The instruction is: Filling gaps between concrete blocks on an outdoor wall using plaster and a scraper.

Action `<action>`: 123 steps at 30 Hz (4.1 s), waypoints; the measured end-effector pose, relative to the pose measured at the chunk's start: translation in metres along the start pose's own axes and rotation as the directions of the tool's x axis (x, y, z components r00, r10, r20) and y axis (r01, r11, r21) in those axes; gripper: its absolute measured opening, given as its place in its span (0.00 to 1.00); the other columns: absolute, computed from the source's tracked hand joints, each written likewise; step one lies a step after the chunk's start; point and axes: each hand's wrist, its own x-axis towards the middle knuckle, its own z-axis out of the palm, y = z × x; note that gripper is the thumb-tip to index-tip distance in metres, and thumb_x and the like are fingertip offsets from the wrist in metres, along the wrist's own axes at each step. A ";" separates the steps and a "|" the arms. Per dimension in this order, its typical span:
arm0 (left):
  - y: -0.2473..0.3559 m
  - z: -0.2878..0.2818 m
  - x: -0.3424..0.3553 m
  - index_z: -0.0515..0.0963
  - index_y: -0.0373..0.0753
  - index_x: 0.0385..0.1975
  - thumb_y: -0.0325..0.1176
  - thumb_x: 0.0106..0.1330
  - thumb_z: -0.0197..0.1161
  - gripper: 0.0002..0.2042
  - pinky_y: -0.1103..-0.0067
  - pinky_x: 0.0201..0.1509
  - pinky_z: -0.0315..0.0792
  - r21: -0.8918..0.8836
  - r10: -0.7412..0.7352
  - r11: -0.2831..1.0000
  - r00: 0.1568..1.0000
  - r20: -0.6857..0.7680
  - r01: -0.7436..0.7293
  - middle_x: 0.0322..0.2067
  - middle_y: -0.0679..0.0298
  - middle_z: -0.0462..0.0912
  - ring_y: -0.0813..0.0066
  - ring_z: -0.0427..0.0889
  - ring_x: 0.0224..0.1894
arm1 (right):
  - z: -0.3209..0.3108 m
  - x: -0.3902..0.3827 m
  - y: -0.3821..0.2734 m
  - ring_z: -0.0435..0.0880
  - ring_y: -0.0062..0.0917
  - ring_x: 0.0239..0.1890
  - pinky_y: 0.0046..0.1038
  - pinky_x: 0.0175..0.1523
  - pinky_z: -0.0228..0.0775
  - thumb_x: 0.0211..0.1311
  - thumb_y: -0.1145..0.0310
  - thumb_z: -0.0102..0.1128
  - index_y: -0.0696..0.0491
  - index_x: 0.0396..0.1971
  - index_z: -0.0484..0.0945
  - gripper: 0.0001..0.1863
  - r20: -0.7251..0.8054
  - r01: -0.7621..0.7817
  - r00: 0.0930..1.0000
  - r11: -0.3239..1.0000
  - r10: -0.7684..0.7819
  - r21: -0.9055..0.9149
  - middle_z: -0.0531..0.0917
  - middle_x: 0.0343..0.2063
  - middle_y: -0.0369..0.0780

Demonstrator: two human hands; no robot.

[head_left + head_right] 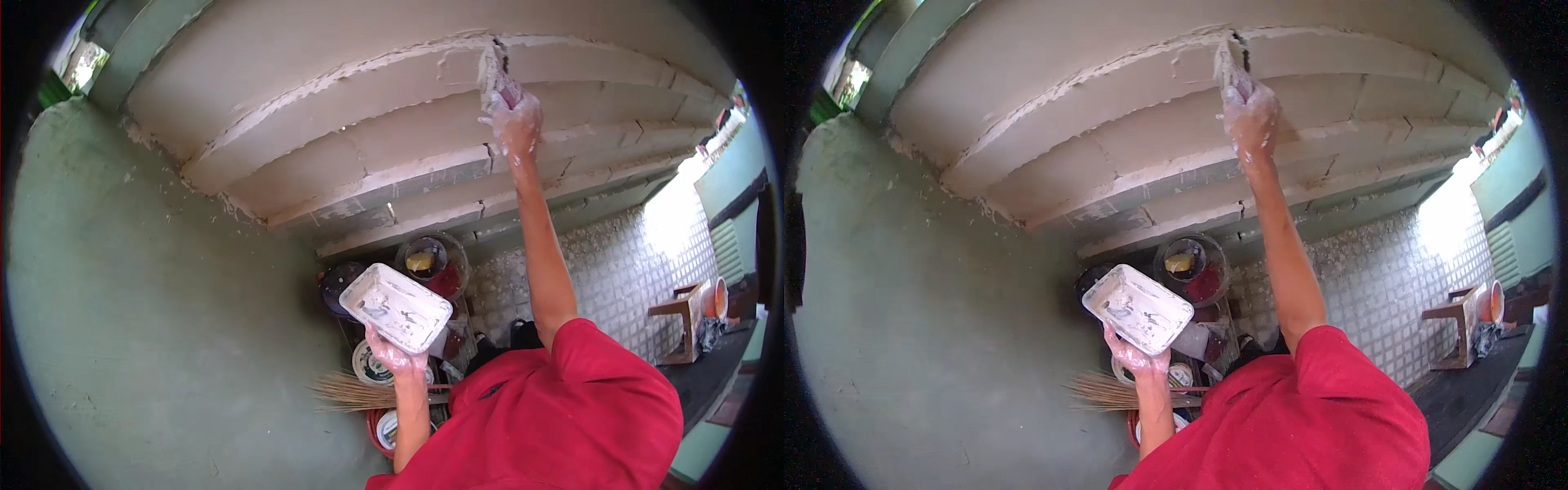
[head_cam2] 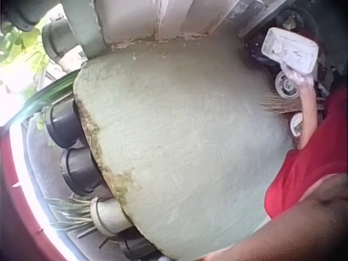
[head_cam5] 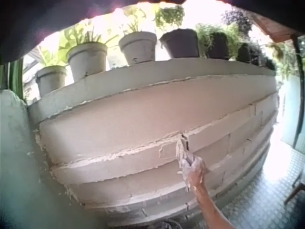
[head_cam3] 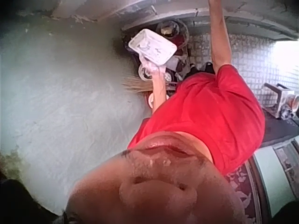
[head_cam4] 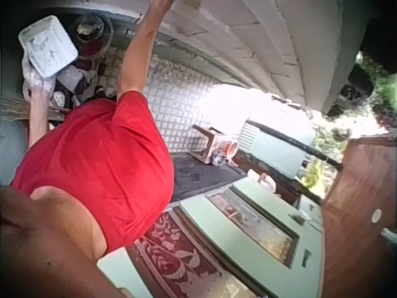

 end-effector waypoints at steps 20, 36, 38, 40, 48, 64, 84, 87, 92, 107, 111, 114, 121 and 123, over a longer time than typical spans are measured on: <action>0.026 -0.020 -0.009 0.60 0.44 0.65 0.53 0.64 0.54 0.32 0.58 0.64 0.64 -0.035 0.143 0.989 0.989 -0.035 -0.144 0.61 0.62 0.68 0.58 0.69 0.62 | 0.100 -0.084 -0.075 0.80 0.52 0.38 0.44 0.44 0.72 0.53 0.77 0.51 0.54 0.49 0.79 0.21 0.117 0.260 0.963 0.947 -0.241 -0.187 0.81 0.33 0.55; 0.015 -0.035 -0.009 0.62 0.44 0.64 0.50 0.65 0.54 0.30 0.58 0.64 0.64 -0.141 0.245 0.956 0.965 -0.094 -0.257 0.60 0.62 0.70 0.58 0.69 0.61 | 0.186 -0.108 -0.072 0.82 0.50 0.32 0.47 0.42 0.73 0.47 0.77 0.51 0.55 0.47 0.79 0.22 0.308 0.459 0.852 0.887 -0.424 -0.048 0.82 0.29 0.54; 0.014 -0.033 -0.011 0.62 0.43 0.64 0.50 0.65 0.54 0.30 0.58 0.64 0.64 -0.138 0.247 0.956 0.965 -0.090 -0.258 0.60 0.62 0.70 0.58 0.70 0.61 | 0.179 -0.095 -0.050 0.83 0.49 0.32 0.46 0.40 0.74 0.50 0.74 0.53 0.56 0.43 0.81 0.18 0.293 0.527 0.807 0.849 -0.513 0.035 0.82 0.28 0.54; 0.013 -0.032 -0.009 0.62 0.42 0.63 0.49 0.65 0.55 0.29 0.58 0.64 0.64 -0.099 0.251 0.961 0.963 -0.098 -0.260 0.60 0.61 0.70 0.58 0.70 0.60 | 0.168 -0.088 -0.040 0.83 0.47 0.33 0.45 0.38 0.75 0.52 0.71 0.53 0.56 0.42 0.82 0.17 0.522 0.276 0.820 0.961 -0.234 -0.002 0.82 0.27 0.54; -0.007 -0.037 0.007 0.62 0.41 0.63 0.48 0.65 0.54 0.29 0.58 0.63 0.65 -0.112 0.243 0.961 0.965 -0.100 -0.254 0.59 0.60 0.71 0.58 0.71 0.59 | 0.143 -0.045 -0.059 0.84 0.39 0.38 0.34 0.43 0.77 0.51 0.73 0.55 0.55 0.48 0.78 0.21 0.237 0.869 0.479 0.494 -0.845 0.004 0.82 0.42 0.47; 0.005 -0.051 -0.009 0.60 0.42 0.64 0.50 0.64 0.54 0.31 0.58 0.63 0.65 -0.115 0.232 0.965 0.972 -0.048 -0.236 0.60 0.60 0.70 0.57 0.70 0.60 | 0.193 -0.069 -0.021 0.84 0.32 0.30 0.34 0.30 0.74 0.54 0.72 0.53 0.54 0.38 0.78 0.11 0.728 0.998 -0.028 -0.060 -0.685 -0.018 0.82 0.30 0.45; 0.014 -0.052 -0.020 0.60 0.43 0.65 0.50 0.64 0.54 0.31 0.56 0.64 0.64 -0.101 0.280 0.954 0.959 -0.048 -0.284 0.60 0.61 0.69 0.57 0.70 0.60 | 0.181 -0.090 -0.043 0.84 0.42 0.27 0.40 0.35 0.73 0.59 0.74 0.54 0.50 0.52 0.79 0.19 -0.061 0.310 0.946 0.943 -0.318 -0.121 0.84 0.29 0.50; 0.014 -0.052 -0.021 0.60 0.43 0.65 0.50 0.64 0.54 0.31 0.56 0.64 0.64 -0.128 0.282 0.950 0.958 -0.049 -0.286 0.60 0.61 0.69 0.57 0.70 0.60 | 0.212 -0.103 -0.045 0.85 0.43 0.33 0.38 0.39 0.75 0.57 0.77 0.51 0.49 0.52 0.79 0.22 -0.150 0.434 0.892 0.901 -0.427 0.018 0.83 0.37 0.51; 0.021 -0.062 -0.026 0.61 0.43 0.65 0.50 0.64 0.54 0.31 0.57 0.64 0.63 -0.132 0.326 0.934 0.943 -0.072 -0.333 0.60 0.62 0.69 0.58 0.69 0.61 | 0.245 -0.134 -0.067 0.85 0.43 0.36 0.38 0.42 0.75 0.47 0.83 0.47 0.53 0.51 0.79 0.28 -0.118 0.491 0.871 0.848 -0.477 0.197 0.83 0.38 0.51; 0.026 -0.057 -0.042 0.61 0.41 0.64 0.49 0.64 0.55 0.31 0.58 0.64 0.63 -0.138 0.351 0.925 0.936 -0.042 -0.353 0.60 0.61 0.69 0.58 0.69 0.60 | 0.237 -0.149 -0.110 0.80 0.46 0.46 0.42 0.50 0.75 0.47 0.82 0.51 0.54 0.53 0.74 0.27 0.282 0.742 0.619 0.663 -0.733 0.094 0.79 0.48 0.50; 0.022 -0.059 -0.043 0.61 0.41 0.64 0.49 0.64 0.55 0.30 0.58 0.64 0.63 -0.157 0.322 0.932 0.945 -0.055 -0.327 0.60 0.61 0.69 0.58 0.70 0.60 | 0.251 -0.139 -0.124 0.81 0.41 0.46 0.38 0.46 0.77 0.54 0.73 0.53 0.49 0.47 0.78 0.18 0.305 0.916 0.383 0.400 -0.872 -0.008 0.80 0.45 0.48; 0.018 -0.058 -0.037 0.61 0.41 0.64 0.49 0.65 0.54 0.30 0.59 0.64 0.64 -0.156 0.324 0.932 0.945 -0.047 -0.327 0.60 0.60 0.70 0.58 0.70 0.60 | 0.282 -0.121 -0.108 0.82 0.38 0.44 0.35 0.40 0.77 0.58 0.65 0.53 0.48 0.40 0.80 0.12 0.398 0.953 0.301 0.280 -0.866 -0.112 0.82 0.40 0.45; 0.019 -0.068 -0.036 0.61 0.40 0.64 0.49 0.66 0.53 0.29 0.59 0.64 0.64 -0.177 0.329 0.925 0.942 -0.066 -0.336 0.59 0.60 0.70 0.59 0.70 0.59 | 0.297 -0.132 -0.085 0.81 0.37 0.48 0.35 0.35 0.78 0.58 0.63 0.54 0.51 0.32 0.81 0.10 0.514 0.961 0.277 0.250 -0.812 -0.122 0.82 0.37 0.44; 0.018 -0.064 -0.034 0.62 0.40 0.63 0.49 0.66 0.53 0.29 0.59 0.64 0.64 -0.183 0.331 0.925 0.942 -0.048 -0.334 0.59 0.61 0.70 0.59 0.70 0.59 | 0.303 -0.129 -0.071 0.79 0.37 0.52 0.34 0.34 0.77 0.58 0.64 0.53 0.51 0.32 0.81 0.10 0.567 0.953 0.297 0.275 -0.768 -0.126 0.81 0.37 0.43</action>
